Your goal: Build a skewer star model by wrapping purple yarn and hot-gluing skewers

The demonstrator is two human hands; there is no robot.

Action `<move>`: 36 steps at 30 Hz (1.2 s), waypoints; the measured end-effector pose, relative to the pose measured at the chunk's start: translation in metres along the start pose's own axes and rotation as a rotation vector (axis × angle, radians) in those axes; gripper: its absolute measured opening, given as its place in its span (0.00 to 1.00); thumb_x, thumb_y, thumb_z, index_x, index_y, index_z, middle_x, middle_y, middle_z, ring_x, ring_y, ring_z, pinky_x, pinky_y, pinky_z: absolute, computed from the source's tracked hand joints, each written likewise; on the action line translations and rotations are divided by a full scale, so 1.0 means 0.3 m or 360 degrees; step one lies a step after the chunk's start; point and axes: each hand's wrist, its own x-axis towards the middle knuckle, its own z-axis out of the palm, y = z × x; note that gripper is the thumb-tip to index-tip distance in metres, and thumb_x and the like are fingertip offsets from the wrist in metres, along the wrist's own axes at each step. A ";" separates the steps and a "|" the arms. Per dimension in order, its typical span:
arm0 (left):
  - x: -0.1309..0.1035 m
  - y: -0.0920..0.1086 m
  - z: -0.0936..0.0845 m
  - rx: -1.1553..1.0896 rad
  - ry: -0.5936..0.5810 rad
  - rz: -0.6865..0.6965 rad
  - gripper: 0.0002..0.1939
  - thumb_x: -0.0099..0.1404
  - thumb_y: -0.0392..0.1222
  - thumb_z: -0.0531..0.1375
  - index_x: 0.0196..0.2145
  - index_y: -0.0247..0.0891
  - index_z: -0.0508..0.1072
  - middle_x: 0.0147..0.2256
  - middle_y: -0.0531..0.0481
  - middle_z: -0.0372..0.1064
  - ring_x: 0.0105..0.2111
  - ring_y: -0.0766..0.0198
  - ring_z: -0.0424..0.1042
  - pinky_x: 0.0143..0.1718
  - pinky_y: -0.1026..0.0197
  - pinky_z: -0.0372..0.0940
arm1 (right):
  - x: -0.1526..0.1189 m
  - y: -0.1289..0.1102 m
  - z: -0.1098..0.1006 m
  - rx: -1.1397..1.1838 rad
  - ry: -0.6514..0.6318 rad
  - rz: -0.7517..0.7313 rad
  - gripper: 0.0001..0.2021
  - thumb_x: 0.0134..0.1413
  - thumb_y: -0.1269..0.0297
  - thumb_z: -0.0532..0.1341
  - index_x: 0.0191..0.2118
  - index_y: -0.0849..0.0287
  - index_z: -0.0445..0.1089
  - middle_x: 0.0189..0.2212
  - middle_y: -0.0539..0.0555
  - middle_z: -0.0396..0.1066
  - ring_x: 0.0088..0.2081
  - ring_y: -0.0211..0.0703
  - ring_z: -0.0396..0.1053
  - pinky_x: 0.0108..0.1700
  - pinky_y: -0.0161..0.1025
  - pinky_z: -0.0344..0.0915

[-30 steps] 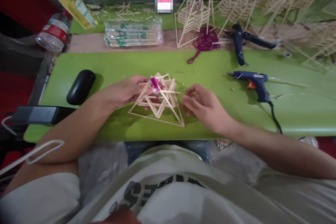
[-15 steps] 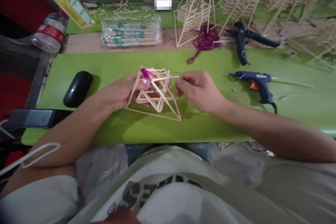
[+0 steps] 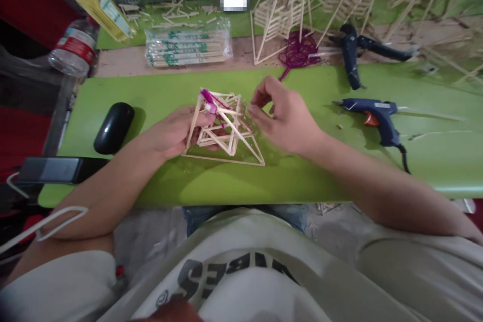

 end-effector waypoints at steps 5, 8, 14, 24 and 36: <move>0.003 -0.002 0.000 -0.0055 -0.0002 -0.0095 0.12 0.70 0.43 0.75 0.46 0.36 0.82 0.38 0.45 0.86 0.35 0.56 0.88 0.34 0.57 0.87 | 0.012 0.135 0.027 0.0225 -0.0171 -0.0114 0.12 0.71 0.53 0.74 0.51 0.49 0.76 0.47 0.56 0.83 0.47 0.52 0.79 0.51 0.53 0.80; 0.002 0.002 -0.001 -0.0067 -0.0021 -0.0124 0.12 0.69 0.43 0.76 0.46 0.35 0.82 0.38 0.44 0.86 0.36 0.55 0.88 0.35 0.55 0.87 | 0.020 0.192 0.028 0.0118 -0.0254 -0.0199 0.13 0.71 0.54 0.74 0.54 0.48 0.75 0.44 0.54 0.82 0.44 0.52 0.78 0.48 0.53 0.78; -0.003 0.002 -0.003 -0.0087 -0.0069 -0.0066 0.14 0.69 0.43 0.76 0.48 0.37 0.83 0.40 0.44 0.86 0.38 0.52 0.90 0.35 0.54 0.88 | 0.032 0.207 -0.012 0.0017 -0.0386 -0.0296 0.18 0.80 0.39 0.64 0.47 0.50 0.74 0.40 0.54 0.79 0.38 0.49 0.72 0.45 0.51 0.70; -0.003 0.006 -0.013 -0.0065 0.0012 -0.0022 0.20 0.76 0.59 0.69 0.52 0.38 0.83 0.42 0.39 0.86 0.49 0.41 0.92 0.44 0.46 0.90 | 0.012 0.161 -0.017 0.0230 -0.0543 -0.0266 0.22 0.75 0.37 0.70 0.44 0.49 0.67 0.39 0.53 0.75 0.38 0.48 0.69 0.45 0.50 0.71; -0.011 0.010 -0.009 0.0026 0.0174 -0.0033 0.17 0.80 0.55 0.67 0.54 0.39 0.83 0.37 0.45 0.81 0.42 0.48 0.90 0.41 0.49 0.88 | -0.061 0.061 -0.065 -0.0285 -0.0482 -0.0328 0.16 0.75 0.50 0.67 0.34 0.49 0.72 0.27 0.52 0.71 0.28 0.46 0.63 0.36 0.50 0.57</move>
